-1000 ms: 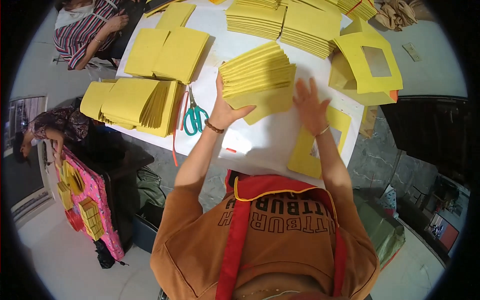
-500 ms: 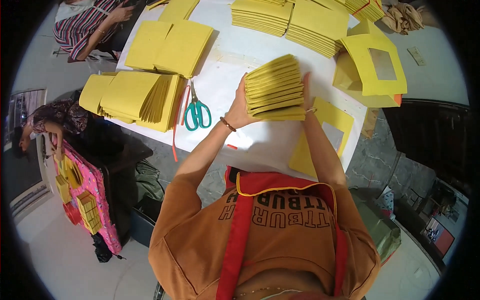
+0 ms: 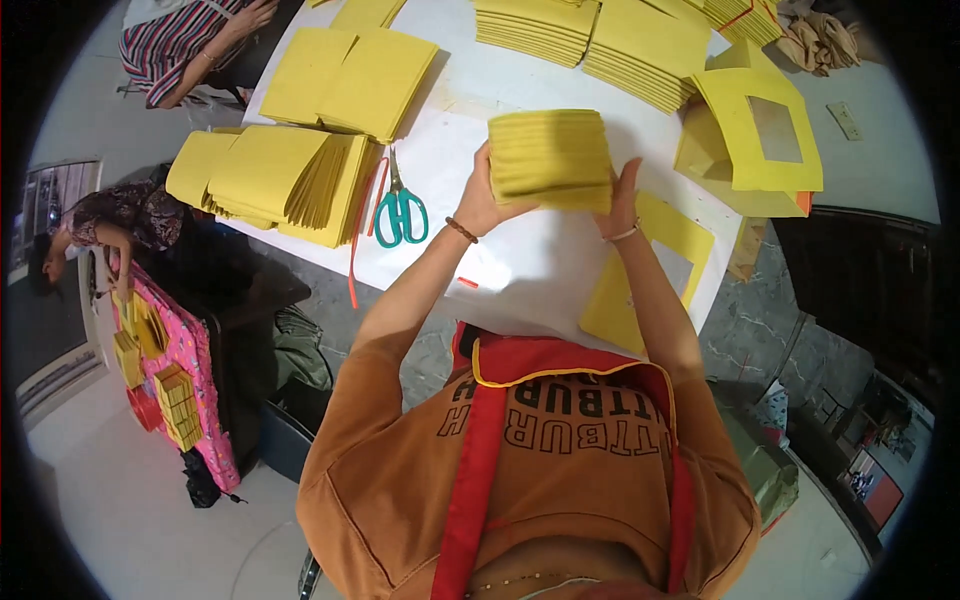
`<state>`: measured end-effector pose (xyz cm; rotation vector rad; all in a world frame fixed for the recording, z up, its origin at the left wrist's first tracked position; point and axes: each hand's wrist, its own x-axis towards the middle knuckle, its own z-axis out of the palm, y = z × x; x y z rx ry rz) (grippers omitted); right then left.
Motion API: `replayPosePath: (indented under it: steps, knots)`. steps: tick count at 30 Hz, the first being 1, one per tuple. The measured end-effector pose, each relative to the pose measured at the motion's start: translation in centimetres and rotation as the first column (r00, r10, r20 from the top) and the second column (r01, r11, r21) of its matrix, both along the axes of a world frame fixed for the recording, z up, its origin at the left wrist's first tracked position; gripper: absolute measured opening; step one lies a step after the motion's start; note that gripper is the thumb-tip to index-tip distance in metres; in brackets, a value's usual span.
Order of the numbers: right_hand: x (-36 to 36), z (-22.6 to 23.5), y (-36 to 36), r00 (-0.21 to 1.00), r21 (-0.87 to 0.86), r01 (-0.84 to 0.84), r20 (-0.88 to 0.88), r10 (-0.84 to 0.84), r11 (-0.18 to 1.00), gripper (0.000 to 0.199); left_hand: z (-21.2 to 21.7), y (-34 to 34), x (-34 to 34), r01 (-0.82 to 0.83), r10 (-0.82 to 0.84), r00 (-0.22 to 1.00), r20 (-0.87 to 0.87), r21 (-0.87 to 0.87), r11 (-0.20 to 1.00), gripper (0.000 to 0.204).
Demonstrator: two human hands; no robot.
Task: Folding yellow paper envelopes and organizing them on a table.
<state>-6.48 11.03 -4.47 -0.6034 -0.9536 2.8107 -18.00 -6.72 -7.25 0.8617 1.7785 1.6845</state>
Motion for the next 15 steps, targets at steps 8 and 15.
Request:
replayPosePath:
  steps: [8,15]
  knots:
    - [4.8,1.8,0.2,0.913,0.731,-0.362,0.154,0.377,0.578,0.125,-0.5,-0.7,-0.1,0.174,-0.16,0.982,0.097,-0.167,0.971,0.09]
    - [3.3,2.6,-1.5,0.924,0.837,-0.356,0.248,0.292,0.416,0.124,-0.9,-0.8,-0.2,0.175,-0.161,0.981,0.112,-0.131,0.976,0.088]
